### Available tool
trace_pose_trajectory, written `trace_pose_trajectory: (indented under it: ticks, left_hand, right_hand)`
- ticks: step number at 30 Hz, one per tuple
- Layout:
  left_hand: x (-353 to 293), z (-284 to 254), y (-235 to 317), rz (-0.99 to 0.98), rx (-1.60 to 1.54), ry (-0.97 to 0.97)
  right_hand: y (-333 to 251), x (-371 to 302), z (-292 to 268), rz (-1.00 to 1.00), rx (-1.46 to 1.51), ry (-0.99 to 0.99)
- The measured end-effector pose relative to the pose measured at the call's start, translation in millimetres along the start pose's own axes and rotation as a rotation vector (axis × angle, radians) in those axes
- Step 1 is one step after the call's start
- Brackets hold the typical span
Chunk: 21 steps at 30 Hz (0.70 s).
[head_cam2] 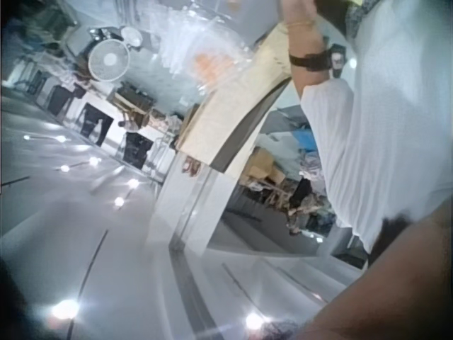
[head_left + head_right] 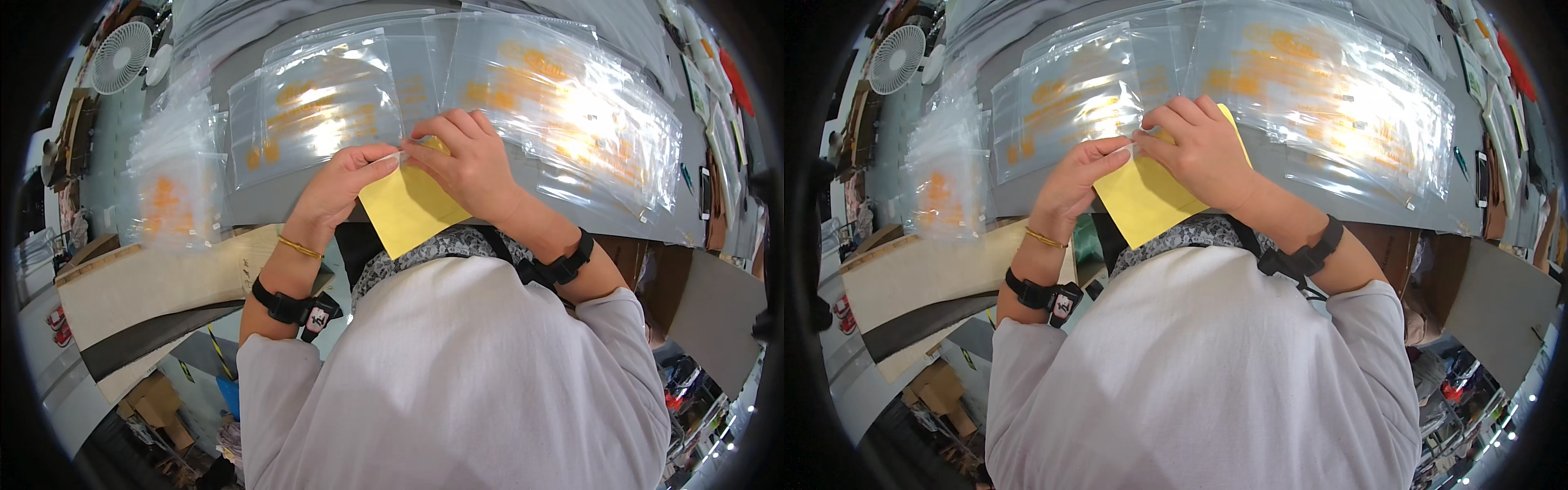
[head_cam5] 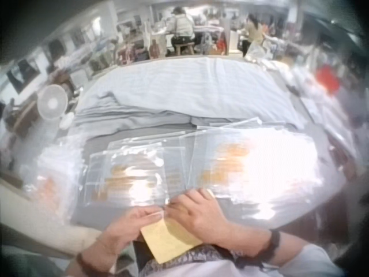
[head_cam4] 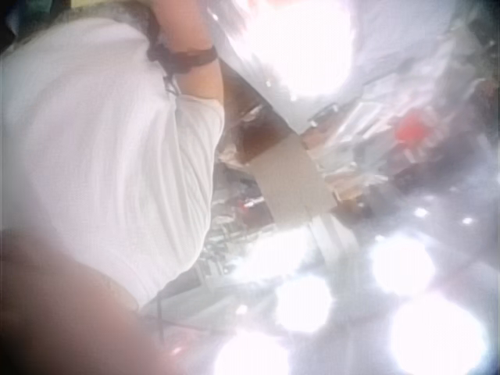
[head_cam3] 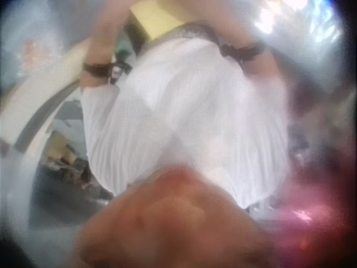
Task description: The person folds gray garments and places them into clear plastic bags on a work table. The person repeatedly picks up a garment, folds it, inserts it into a bag, and sets the bag aside.
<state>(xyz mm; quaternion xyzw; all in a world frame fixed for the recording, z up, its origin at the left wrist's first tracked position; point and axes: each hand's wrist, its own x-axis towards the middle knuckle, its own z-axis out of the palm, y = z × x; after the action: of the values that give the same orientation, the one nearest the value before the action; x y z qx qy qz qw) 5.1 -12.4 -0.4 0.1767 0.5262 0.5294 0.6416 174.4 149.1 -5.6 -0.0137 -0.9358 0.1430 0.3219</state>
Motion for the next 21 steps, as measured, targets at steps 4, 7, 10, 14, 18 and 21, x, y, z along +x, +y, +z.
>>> trace_pose_trajectory:
  ticks: [4, 7, 10, 14, 18, 21]
  left_hand:
    - [-1.5, -3.9, -10.1, 0.005, -0.167, -0.015]
    - [-3.4, -7.1, -17.8, 0.028, -0.227, -0.01]
    - [-3.4, -10.6, -23.3, 0.039, -0.257, -0.02]
    - [-7.3, -16.3, -21.0, 0.036, -0.145, 0.019]
    - [-21.1, -22.0, -11.1, 0.43, 0.905, 0.188]
    - [-23.3, -24.7, -8.0, 0.727, 1.316, 0.23]
  right_hand:
    - [-4.0, -2.7, 9.6, 0.008, 0.006, 0.044]
    - [-5.2, -3.0, 18.3, 0.053, 0.086, 0.048]
    - [-14.8, 1.8, 22.3, 0.104, 0.161, 0.022]
    - [-25.2, 19.1, 14.3, 0.269, 0.276, -0.093]
    - [-4.4, 43.0, 12.4, 0.744, 0.578, -0.053]
    - [11.2, 51.4, 38.9, 0.802, 0.537, -0.166]
